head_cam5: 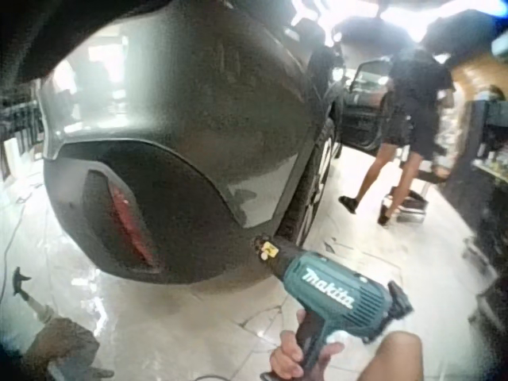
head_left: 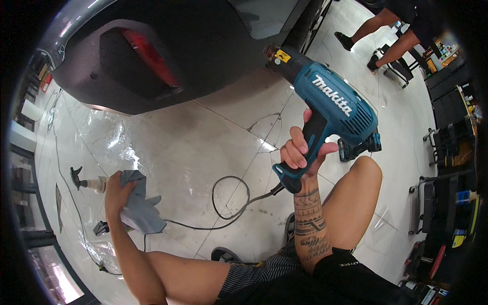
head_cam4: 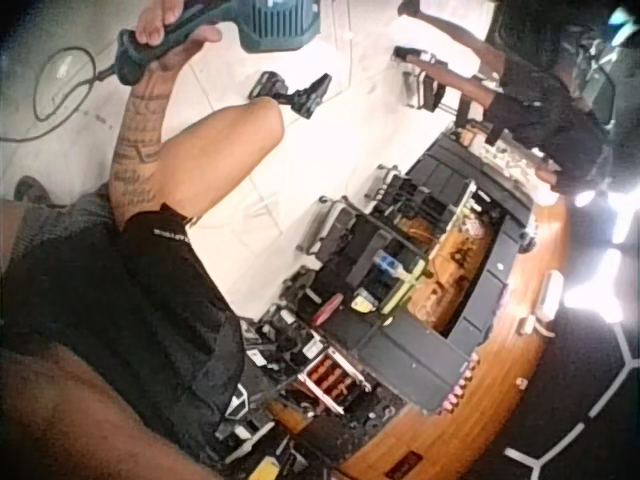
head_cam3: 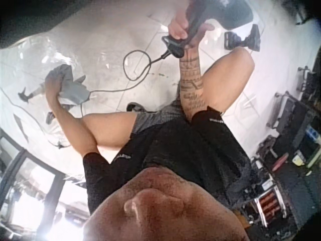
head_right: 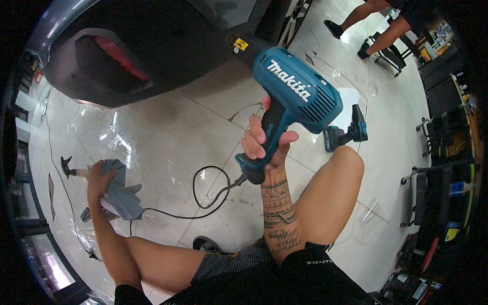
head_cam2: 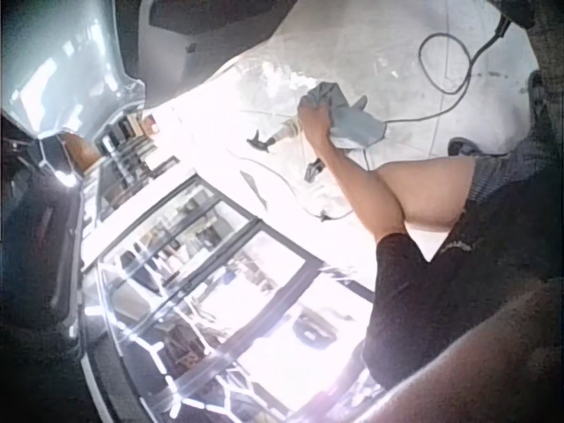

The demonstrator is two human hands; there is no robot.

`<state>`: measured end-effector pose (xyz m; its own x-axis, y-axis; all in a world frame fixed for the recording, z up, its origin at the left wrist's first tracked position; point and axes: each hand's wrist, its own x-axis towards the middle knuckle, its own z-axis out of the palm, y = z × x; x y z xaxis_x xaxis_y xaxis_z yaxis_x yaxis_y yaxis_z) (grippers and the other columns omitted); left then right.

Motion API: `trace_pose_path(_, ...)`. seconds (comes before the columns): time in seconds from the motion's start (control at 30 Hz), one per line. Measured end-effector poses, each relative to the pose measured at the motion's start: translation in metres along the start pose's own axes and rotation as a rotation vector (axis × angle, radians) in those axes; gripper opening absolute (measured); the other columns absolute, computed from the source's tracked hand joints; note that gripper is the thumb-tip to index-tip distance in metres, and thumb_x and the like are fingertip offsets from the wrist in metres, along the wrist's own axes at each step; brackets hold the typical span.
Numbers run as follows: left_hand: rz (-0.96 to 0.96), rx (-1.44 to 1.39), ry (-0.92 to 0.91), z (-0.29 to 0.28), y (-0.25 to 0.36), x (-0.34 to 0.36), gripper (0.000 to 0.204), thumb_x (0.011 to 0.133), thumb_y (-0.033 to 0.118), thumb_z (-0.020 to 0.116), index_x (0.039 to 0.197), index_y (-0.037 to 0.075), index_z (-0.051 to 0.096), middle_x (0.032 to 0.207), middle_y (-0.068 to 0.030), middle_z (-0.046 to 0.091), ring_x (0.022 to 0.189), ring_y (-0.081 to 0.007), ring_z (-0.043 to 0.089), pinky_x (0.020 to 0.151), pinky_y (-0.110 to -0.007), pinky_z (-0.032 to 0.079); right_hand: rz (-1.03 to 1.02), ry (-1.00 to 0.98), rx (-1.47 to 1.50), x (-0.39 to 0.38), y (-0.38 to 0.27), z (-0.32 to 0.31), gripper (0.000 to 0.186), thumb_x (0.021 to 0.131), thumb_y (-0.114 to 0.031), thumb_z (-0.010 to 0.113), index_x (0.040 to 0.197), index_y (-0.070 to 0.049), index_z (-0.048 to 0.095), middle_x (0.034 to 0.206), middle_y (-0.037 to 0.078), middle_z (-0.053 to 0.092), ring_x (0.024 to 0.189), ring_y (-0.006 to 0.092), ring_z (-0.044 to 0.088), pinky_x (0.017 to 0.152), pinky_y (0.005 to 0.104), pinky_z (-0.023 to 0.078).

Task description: The person applies a protective film to the rear bumper of a car. They use a heat gun to warm the film and a microfiber cloth to smooth it out, ensuring it adheres properly to the curved surface.

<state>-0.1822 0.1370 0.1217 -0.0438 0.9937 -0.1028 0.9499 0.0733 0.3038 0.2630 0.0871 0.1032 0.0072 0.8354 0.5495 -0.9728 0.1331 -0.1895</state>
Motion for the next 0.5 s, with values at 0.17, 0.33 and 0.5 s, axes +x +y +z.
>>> trace_pose_path(0.17,0.024,-0.052,0.016,0.0,-0.01,0.001,0.062,0.071,0.031,0.067,0.114,-0.009,0.049,0.112,-0.0273,0.053,0.106,-0.0391,0.05,0.09,-0.04,0.039,0.038,-0.001,0.028,0.0,0.013,0.021,0.089,0.071,-0.049,0.068,0.14,-0.014,0.024,0.073,0.005,0.047,0.049,0.0129,0.05,0.048,0.0275,0.042)
trace_pose_path(0.33,0.046,-0.031,0.029,0.0,-0.014,0.006,0.06,0.07,0.031,0.068,0.111,-0.009,0.05,0.11,-0.0268,0.054,0.104,-0.0389,0.051,0.089,-0.04,0.039,0.062,-0.086,0.036,0.007,0.016,0.035,0.091,0.071,-0.048,0.069,0.14,-0.014,0.022,0.075,0.006,0.048,0.051,0.0143,0.051,0.049,0.0279,0.041)
trace_pose_path(0.5,0.052,-0.108,0.006,-0.001,-0.003,0.007,0.054,0.069,0.029,0.068,0.103,-0.01,0.053,0.104,-0.0266,0.057,0.099,-0.0391,0.055,0.085,-0.041,0.042,0.066,0.109,-0.118,-0.015,0.005,0.017,0.086,0.074,-0.048,0.068,0.14,-0.013,0.024,0.076,0.007,0.048,0.053,0.0151,0.05,0.049,0.0274,0.04)
